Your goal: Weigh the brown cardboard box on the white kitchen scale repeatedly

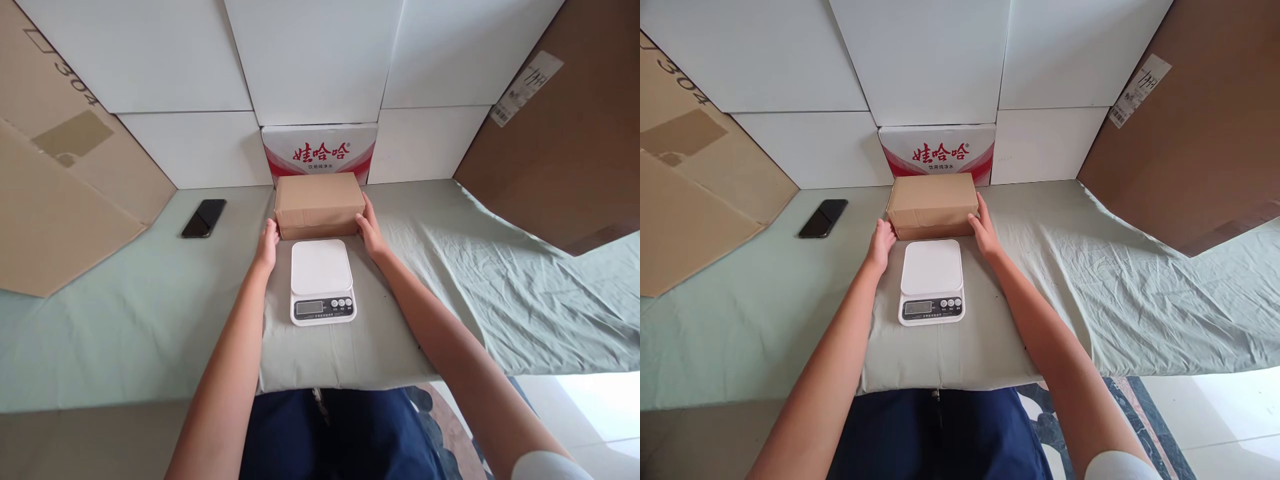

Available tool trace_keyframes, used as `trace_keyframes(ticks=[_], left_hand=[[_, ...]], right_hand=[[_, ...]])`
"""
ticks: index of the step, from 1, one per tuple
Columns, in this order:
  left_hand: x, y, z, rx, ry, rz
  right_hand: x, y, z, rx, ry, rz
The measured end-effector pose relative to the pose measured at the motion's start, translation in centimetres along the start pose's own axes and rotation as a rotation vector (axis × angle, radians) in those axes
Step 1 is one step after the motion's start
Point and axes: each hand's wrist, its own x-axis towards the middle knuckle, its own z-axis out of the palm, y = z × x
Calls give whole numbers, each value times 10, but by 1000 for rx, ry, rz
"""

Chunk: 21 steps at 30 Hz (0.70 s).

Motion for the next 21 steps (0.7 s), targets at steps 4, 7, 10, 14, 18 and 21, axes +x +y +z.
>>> trace_keyframes(ticks=[4, 7, 10, 14, 18, 21], left_hand=[[-4, 7, 5, 33, 8, 35], [-18, 28, 2, 64, -10, 188], [-53, 49, -8, 164, -5, 332], [-123, 49, -27, 277, -19, 358], [-173, 32, -37, 214, 6, 306], [-182, 26, -37, 175, 26, 296]], right_hand=[[4, -15, 4, 11, 44, -21], [3, -36, 6, 12, 44, -113], [-20, -57, 2, -1, 19, -214], [-82, -71, -7, -59, -15, -233], [-128, -78, -7, -92, -35, -211], [-135, -81, -4, -92, -34, -205]])
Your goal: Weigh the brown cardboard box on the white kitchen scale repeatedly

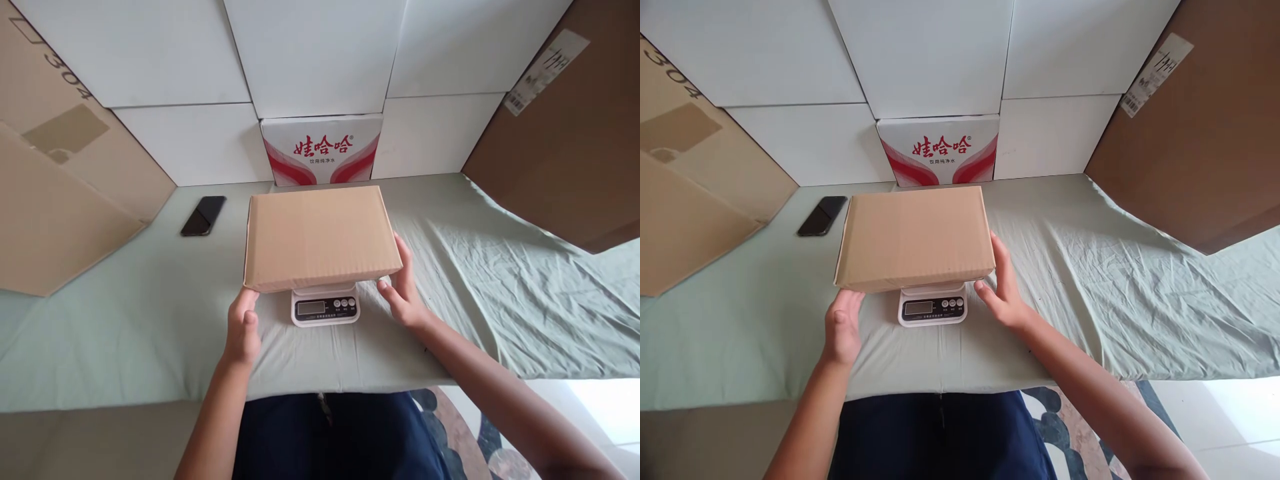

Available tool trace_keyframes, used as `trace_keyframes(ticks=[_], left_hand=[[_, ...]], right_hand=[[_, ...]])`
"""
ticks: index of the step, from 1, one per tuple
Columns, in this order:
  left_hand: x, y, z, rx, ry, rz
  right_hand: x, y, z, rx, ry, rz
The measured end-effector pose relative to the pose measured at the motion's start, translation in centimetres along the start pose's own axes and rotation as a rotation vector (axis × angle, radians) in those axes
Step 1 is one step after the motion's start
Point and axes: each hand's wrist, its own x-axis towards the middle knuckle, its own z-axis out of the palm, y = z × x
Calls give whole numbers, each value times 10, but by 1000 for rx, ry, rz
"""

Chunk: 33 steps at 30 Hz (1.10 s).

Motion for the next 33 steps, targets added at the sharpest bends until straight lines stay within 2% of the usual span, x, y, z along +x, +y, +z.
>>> trace_keyframes(ticks=[5, 11, 19, 25, 27, 33], left_hand=[[7, 2, 3, -29, 5, -65], [10, 7, 6, -44, -20, -75], [11, 9, 8, -62, -31, -77], [16, 13, 0, -128, 80, -22], [18, 13, -4, -156, 105, -12], [17, 14, -3, -163, 90, -35]], right_hand=[[4, 4, 3, 22, 5, 26], [1, 5, 4, 35, 12, 94], [0, 4, 4, -22, 43, 93], [10, 7, -7, -3, 302, 116], [13, 8, -11, 21, 341, 142], [10, 11, -7, 77, 253, 194]])
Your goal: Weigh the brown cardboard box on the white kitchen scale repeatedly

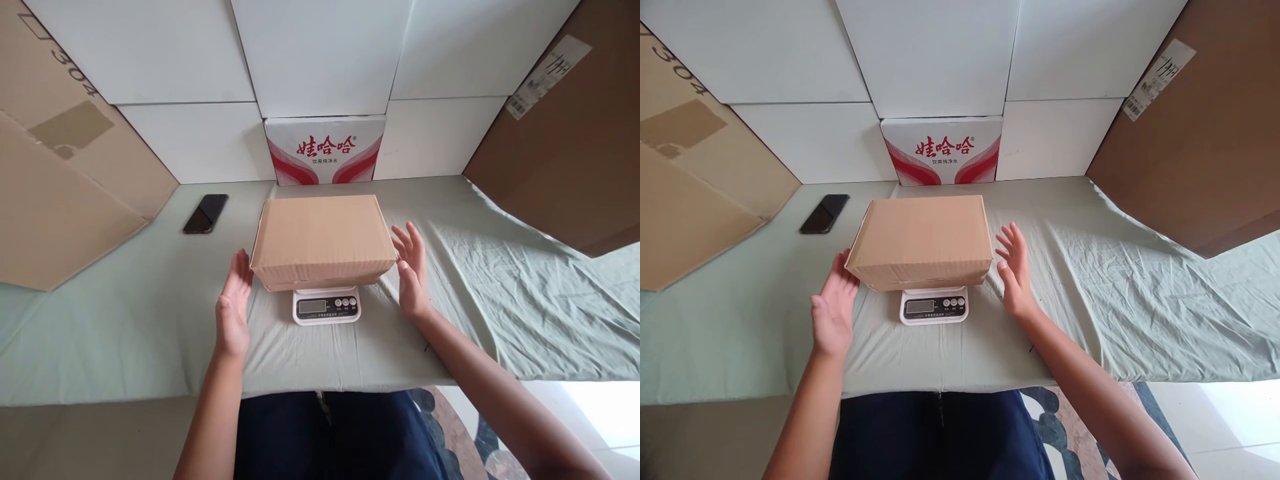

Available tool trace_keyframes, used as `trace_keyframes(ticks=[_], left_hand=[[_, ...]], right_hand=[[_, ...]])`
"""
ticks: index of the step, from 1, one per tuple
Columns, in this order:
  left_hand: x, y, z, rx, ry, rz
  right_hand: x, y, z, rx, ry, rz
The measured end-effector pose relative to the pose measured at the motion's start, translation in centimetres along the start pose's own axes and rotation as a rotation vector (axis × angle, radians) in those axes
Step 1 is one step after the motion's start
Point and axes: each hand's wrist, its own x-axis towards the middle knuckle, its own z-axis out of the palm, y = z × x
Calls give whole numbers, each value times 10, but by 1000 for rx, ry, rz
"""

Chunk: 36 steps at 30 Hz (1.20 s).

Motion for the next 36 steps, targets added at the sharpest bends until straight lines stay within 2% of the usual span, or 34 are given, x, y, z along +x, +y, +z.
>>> trace_keyframes(ticks=[10, 17, 20, 24, 27, 29, 33, 36], left_hand=[[-5, -1, 5, 49, -41, -78], [-3, -2, 9, 98, -162, -69], [19, 10, 16, 81, -173, -41], [81, 18, 33, 17, -216, 5], [125, -3, 47, -1, -202, -12], [141, -26, 54, -5, -160, -54], [144, -65, 55, 10, -120, -152], [138, -77, 51, -9, -116, -149]], right_hand=[[-3, -3, 1, 42, -186, -6], [1, -22, 10, 20, -238, -28], [24, -36, 12, -22, -205, -59], [80, -39, 18, -63, -147, -148], [115, -19, 30, -65, -111, -178], [127, 1, 41, -48, -67, -160], [127, 34, 55, 16, -9, -44], [120, 46, 60, 30, -3, 0]])
